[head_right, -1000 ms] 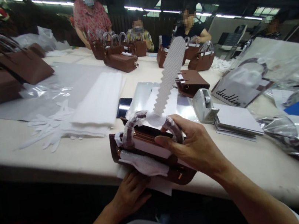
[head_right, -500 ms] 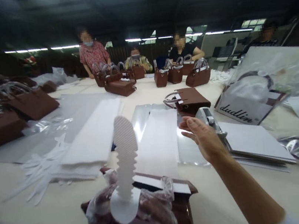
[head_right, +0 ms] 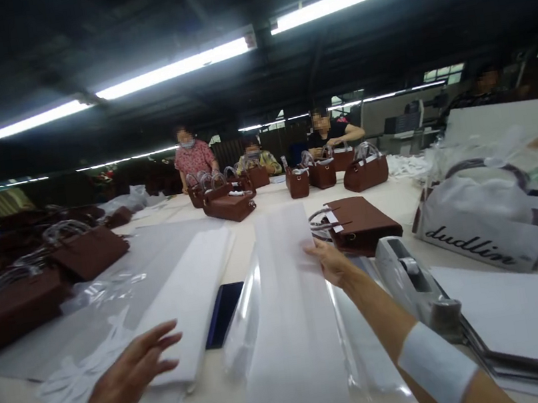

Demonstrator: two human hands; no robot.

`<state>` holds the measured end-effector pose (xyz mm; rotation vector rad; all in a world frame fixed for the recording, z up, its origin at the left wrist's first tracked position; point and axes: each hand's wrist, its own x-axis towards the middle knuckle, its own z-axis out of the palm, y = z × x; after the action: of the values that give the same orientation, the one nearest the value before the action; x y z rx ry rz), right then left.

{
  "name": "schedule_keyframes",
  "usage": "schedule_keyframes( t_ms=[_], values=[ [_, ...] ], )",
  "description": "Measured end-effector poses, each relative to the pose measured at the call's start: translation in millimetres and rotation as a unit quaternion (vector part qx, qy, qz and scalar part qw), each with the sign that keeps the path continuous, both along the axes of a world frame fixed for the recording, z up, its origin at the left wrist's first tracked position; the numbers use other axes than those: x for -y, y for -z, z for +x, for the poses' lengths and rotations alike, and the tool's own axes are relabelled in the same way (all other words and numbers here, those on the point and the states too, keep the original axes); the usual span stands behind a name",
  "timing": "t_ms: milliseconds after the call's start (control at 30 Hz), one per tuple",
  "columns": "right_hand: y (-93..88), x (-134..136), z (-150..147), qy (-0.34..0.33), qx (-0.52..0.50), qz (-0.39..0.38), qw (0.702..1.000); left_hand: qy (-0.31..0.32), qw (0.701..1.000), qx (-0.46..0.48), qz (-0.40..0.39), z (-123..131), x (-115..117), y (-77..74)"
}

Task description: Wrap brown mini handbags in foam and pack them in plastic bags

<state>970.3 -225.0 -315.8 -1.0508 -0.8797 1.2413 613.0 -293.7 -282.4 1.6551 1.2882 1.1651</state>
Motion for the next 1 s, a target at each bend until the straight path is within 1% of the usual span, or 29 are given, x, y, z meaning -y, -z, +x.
schedule_keyframes(
  t_ms=[33, 100, 133, 167, 200, 267, 300, 333, 400, 467, 533, 600, 633, 667, 733, 800, 833, 867, 900, 933, 967, 1000],
  values=[
    [-12.3, 7, -8, -0.026, -0.007, 0.021, 0.999, 0.038, 0.997, 0.015, -0.064, 19, -12, -10.3],
    [-33.1, 25, -28, -0.088, -0.02, 0.055, 0.994, 0.094, 0.988, 0.08, -0.089, 60, -32, -26.8],
    [-41.0, 33, -38, -0.125, -0.026, 0.071, 0.989, 0.111, 0.983, 0.112, -0.093, 79, -40, -32.7],
    [-47.1, 41, -47, -0.166, -0.03, 0.086, 0.982, 0.145, 0.974, 0.152, -0.088, 94, -44, -37.0],
    [-51.6, 47, -57, -0.207, -0.029, 0.102, 0.973, 0.189, 0.959, 0.194, -0.078, 105, -45, -40.0],
    [-57.2, 54, -73, -0.273, 0.005, 0.136, 0.952, 0.266, 0.926, 0.259, -0.063, 116, -41, -43.3],
    [-58.9, 55, -79, -0.287, 0.042, 0.154, 0.944, 0.285, 0.915, 0.278, -0.065, 116, -36, -44.1],
    [-60.3, 55, -84, -0.293, 0.082, 0.171, 0.937, 0.286, 0.911, 0.288, -0.076, 114, -31, -44.5],
    [-63.2, 54, -92, -0.28, 0.153, 0.196, 0.927, 0.243, 0.916, 0.301, -0.102, 107, -22, -44.5],
    [-67.3, 55, -96, -0.239, 0.195, 0.202, 0.93, 0.193, 0.922, 0.318, -0.111, 99, -16, -43.7],
    [-73.8, 61, -99, -0.167, 0.219, 0.198, 0.941, 0.167, 0.924, 0.325, -0.107, 94, -11, -43.3],
    [-83.1, 72, -103, -0.093, 0.229, 0.191, 0.95, 0.175, 0.929, 0.307, -0.11, 91, -4, -44.6],
    [-88.6, 78, -106, -0.081, 0.22, 0.183, 0.955, 0.185, 0.932, 0.289, -0.113, 90, -1, -46.2],
    [-94.2, 84, -109, -0.087, 0.201, 0.173, 0.96, 0.196, 0.937, 0.267, -0.114, 89, 2, -48.3],
    [-104.7, 95, -117, -0.116, 0.148, 0.152, 0.97, 0.219, 0.944, 0.219, -0.111, 88, 6, -53.6],
    [-111.5, 104, -123, -0.126, 0.107, 0.147, 0.975, 0.23, 0.955, 0.165, -0.088, 84, 8, -59.4],
    [-112.7, 108, -123, -0.122, 0.103, 0.155, 0.975, 0.222, 0.964, 0.134, -0.061, 80, 10, -62.2],
    [-112.3, 112, -122, -0.122, 0.11, 0.168, 0.972, 0.197, 0.974, 0.108, -0.019, 74, 13, -64.9],
    [-110.1, 115, -119, -0.129, 0.124, 0.179, 0.967, 0.153, 0.984, 0.086, 0.041, 66, 20, -67.2],
    [-106.2, 118, -114, -0.138, 0.145, 0.187, 0.962, 0.095, 0.986, 0.07, 0.116, 57, 30, -69.0],
    [-100.7, 121, -107, -0.147, 0.175, 0.192, 0.954, 0.035, 0.978, 0.057, 0.199, 46, 43, -69.8],
    [-94.1, 124, -98, -0.154, 0.209, 0.193, 0.946, -0.015, 0.959, 0.044, 0.28, 35, 60, -69.0]
  ],
)
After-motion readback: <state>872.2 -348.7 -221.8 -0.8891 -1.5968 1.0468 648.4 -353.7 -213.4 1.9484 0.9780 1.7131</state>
